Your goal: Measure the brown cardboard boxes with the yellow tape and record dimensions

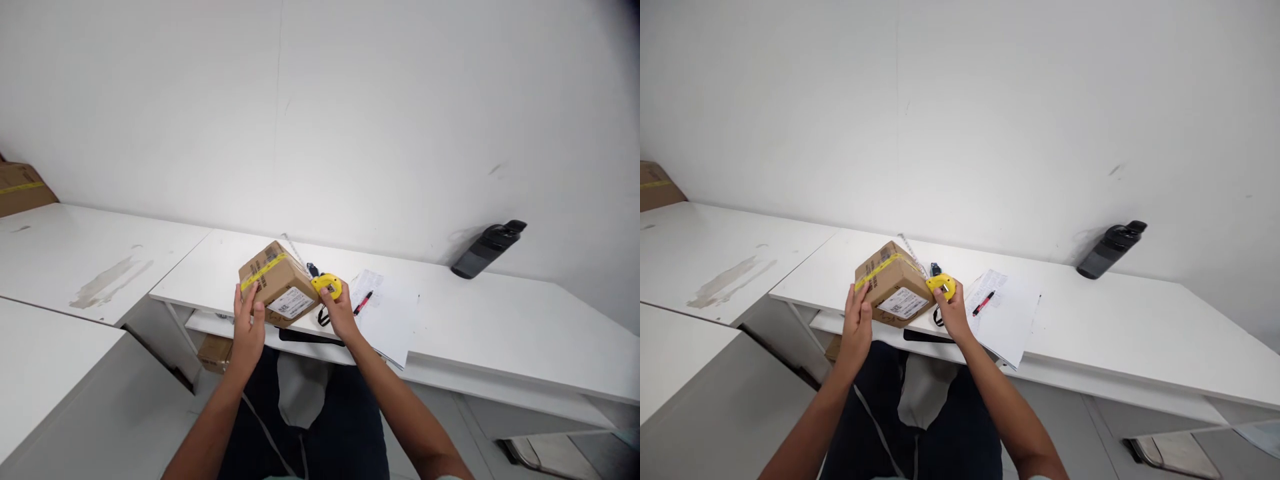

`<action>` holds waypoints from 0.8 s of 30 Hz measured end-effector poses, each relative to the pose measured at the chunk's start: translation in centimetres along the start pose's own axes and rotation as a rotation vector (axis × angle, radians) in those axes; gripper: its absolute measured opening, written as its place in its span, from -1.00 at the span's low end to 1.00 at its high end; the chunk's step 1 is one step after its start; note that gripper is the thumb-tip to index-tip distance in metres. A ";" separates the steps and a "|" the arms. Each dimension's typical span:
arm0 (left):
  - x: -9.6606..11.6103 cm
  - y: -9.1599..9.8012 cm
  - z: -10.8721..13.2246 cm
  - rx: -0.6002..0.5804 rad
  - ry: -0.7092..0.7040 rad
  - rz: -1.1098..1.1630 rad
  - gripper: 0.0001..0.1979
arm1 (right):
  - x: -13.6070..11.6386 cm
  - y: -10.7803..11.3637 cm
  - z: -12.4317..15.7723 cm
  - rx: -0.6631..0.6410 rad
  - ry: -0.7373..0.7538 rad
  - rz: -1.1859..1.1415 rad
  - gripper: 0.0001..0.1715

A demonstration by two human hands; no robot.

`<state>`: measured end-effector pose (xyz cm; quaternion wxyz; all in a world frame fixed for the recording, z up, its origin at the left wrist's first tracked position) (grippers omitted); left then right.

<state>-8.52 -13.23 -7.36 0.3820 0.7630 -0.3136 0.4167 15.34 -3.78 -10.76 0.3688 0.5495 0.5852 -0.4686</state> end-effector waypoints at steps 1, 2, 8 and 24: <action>1.2 0.7 -0.6 0.005 -0.022 -0.030 -0.41 | 0.6 0.0 0.7 -0.067 -0.052 -0.016 -0.31; 2.2 1.3 -1.3 0.003 -0.037 -0.072 -0.45 | 1.0 0.1 1.2 -0.128 -0.098 -0.032 -0.31; 3.4 0.6 -4.1 -0.141 -0.065 -0.141 -0.46 | -2.5 2.8 -0.1 -0.092 -0.026 -0.012 -0.28; 3.4 0.5 -8.2 -0.280 0.045 -0.027 -0.38 | -8.5 -0.8 -3.9 -0.548 0.152 0.340 -0.49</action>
Point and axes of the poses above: each hand's wrist, its own z-axis away from the middle knuckle, its own y-axis out of the back of the hand, x = y × z, the point moved 5 cm from there along -z, towards the middle knuckle, and after that the axes turned 2 degrees about -z, right-handed, at the moved point
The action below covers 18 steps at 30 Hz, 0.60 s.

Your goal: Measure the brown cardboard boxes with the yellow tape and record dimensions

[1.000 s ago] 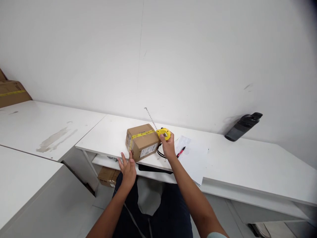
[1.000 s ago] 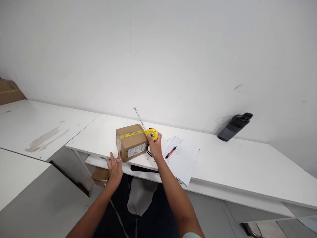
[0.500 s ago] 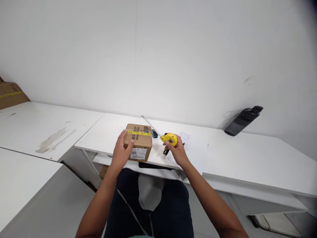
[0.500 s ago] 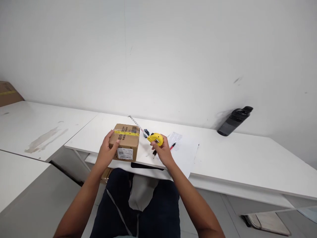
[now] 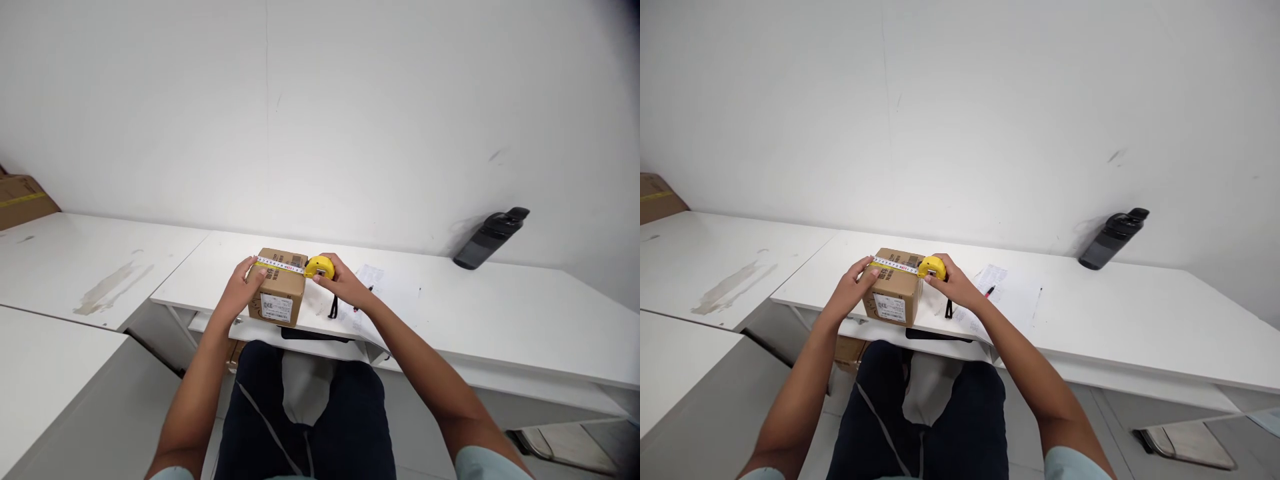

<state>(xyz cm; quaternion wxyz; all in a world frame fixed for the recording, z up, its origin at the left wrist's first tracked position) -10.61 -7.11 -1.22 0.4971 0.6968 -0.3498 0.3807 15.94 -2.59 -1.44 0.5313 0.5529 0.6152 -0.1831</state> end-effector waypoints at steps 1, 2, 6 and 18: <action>0.1 0.1 -0.1 0.003 -0.007 -0.010 -0.35 | -0.1 0.1 -0.1 -0.009 -0.001 -0.007 -0.50; 0.1 0.1 -0.2 0.001 -0.008 -0.004 -0.32 | -0.1 0.2 -0.1 -0.019 -0.004 -0.014 -0.51; -0.6 -0.4 -0.3 -0.023 -0.024 0.120 -0.28 | 0.0 0.8 -0.5 -0.043 -0.009 -0.022 -0.53; -1.0 -0.8 0.8 0.143 -0.003 -0.154 -0.49 | 0.9 0.7 1.2 0.036 -0.045 -0.016 -0.47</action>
Point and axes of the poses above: each hand's wrist, its own z-axis away from the middle knuckle, its own y-axis out of the back of the hand, x = y × z, the point moved 5 cm from there along -z, towards the middle knuckle, and after that the axes turned 2 degrees about -z, right-handed, at the moved point
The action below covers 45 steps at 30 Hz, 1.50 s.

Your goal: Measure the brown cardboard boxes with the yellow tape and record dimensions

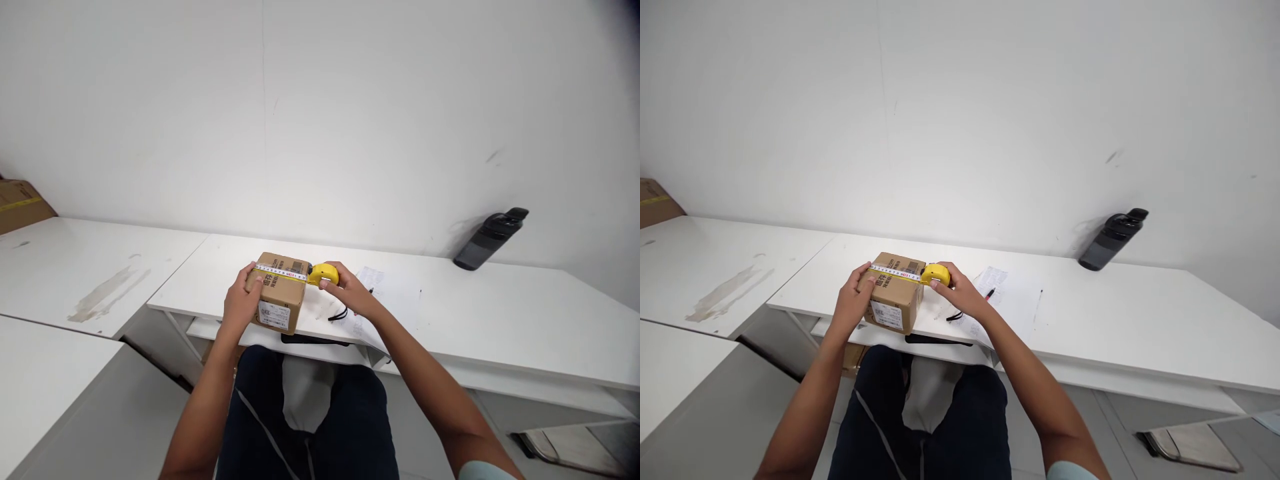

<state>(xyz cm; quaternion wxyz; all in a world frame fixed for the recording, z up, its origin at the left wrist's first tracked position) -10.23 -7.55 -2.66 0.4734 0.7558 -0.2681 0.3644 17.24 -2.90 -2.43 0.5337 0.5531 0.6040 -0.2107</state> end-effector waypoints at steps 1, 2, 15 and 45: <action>0.2 0.1 0.0 0.003 0.000 -0.059 -0.50 | 0.0 -0.1 0.1 0.031 -0.009 0.001 -0.49; 0.3 0.3 0.0 0.003 0.001 -0.117 -0.51 | -0.1 -0.2 0.2 0.054 -0.017 0.007 -0.50; 0.6 0.5 -0.3 0.006 -0.075 -0.240 -0.51 | -0.5 -0.3 0.0 -0.052 -0.006 0.079 -0.52; 0.0 0.6 -1.8 0.146 -0.042 -0.273 -0.55 | 11.3 9.9 3.4 0.017 -0.325 1.101 -0.63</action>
Point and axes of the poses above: each hand's wrist, its own z-axis away from the middle knuckle, its own y-axis out of the back of the hand, x = y × z, the point moved 5 cm from there along -z, towards the middle knuckle, and after that the axes turned 2 degrees about -z, right-handed, at the moved point
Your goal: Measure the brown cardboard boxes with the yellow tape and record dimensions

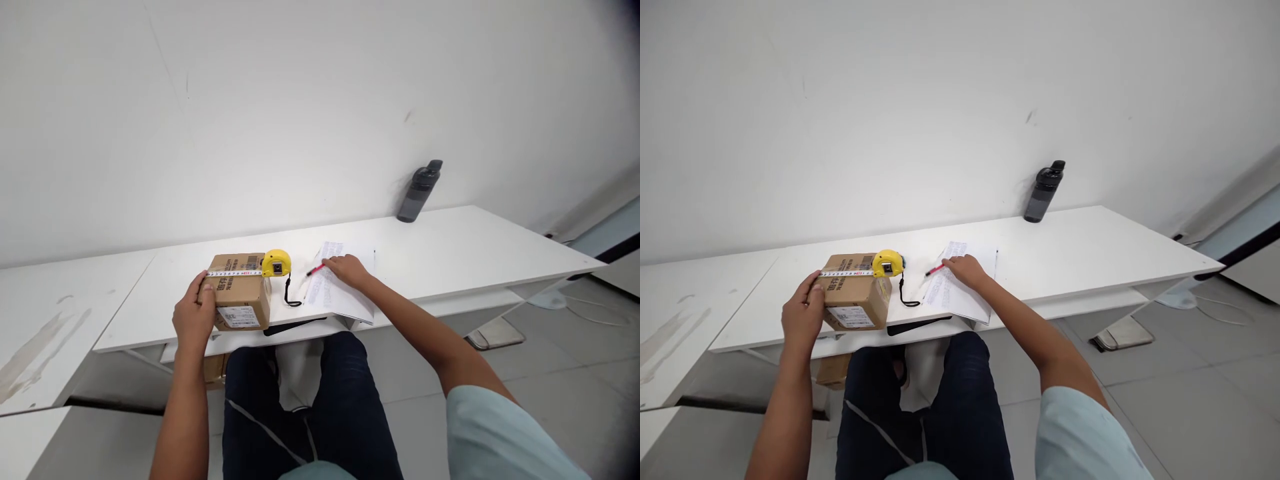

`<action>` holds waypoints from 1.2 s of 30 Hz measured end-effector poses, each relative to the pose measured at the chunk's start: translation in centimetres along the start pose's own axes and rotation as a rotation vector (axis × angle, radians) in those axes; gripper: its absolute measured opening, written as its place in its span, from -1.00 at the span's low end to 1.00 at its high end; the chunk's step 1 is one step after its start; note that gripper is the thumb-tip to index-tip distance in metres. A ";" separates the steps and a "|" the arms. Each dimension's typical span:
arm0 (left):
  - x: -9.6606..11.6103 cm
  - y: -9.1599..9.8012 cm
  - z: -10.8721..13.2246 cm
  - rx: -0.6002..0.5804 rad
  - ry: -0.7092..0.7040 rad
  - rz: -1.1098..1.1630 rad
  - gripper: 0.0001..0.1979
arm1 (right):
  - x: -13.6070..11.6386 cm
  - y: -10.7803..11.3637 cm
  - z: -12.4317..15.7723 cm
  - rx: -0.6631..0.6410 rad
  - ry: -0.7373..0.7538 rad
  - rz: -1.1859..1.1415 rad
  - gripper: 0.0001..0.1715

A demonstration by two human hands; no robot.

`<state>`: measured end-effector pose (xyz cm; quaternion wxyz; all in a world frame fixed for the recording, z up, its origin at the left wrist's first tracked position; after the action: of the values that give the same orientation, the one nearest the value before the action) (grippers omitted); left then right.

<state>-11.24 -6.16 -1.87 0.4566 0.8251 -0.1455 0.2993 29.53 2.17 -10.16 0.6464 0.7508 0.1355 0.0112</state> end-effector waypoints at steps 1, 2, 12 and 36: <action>0.1 0.0 -0.1 -0.012 0.000 -0.031 -0.55 | 0.2 0.3 0.3 0.046 -0.035 -0.027 -0.62; 0.1 0.1 -0.2 -0.021 -0.003 -0.055 -0.54 | 0.5 0.7 0.6 0.113 -0.075 -0.087 -0.60; 0.2 0.1 0.2 -0.004 -0.048 0.015 -0.55 | 3.9 -2.8 3.5 0.481 -0.394 -1.037 -0.57; 0.9 -0.3 -0.1 0.036 -0.126 0.101 -0.56 | 4.5 -3.5 2.9 0.371 -0.510 -0.966 -0.53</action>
<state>-10.40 -5.83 -1.47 0.4158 0.8420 -0.2101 0.2720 33.78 0.74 -14.72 0.4477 0.6836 0.3026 -0.4906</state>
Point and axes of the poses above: each hand's wrist, its own z-axis away from the middle knuckle, its own y-axis out of the back of the hand, x = y × z, the point moved 5 cm from there along -z, towards the middle knuckle, and after that the axes turned 2 degrees about -z, right-handed, at the moved point
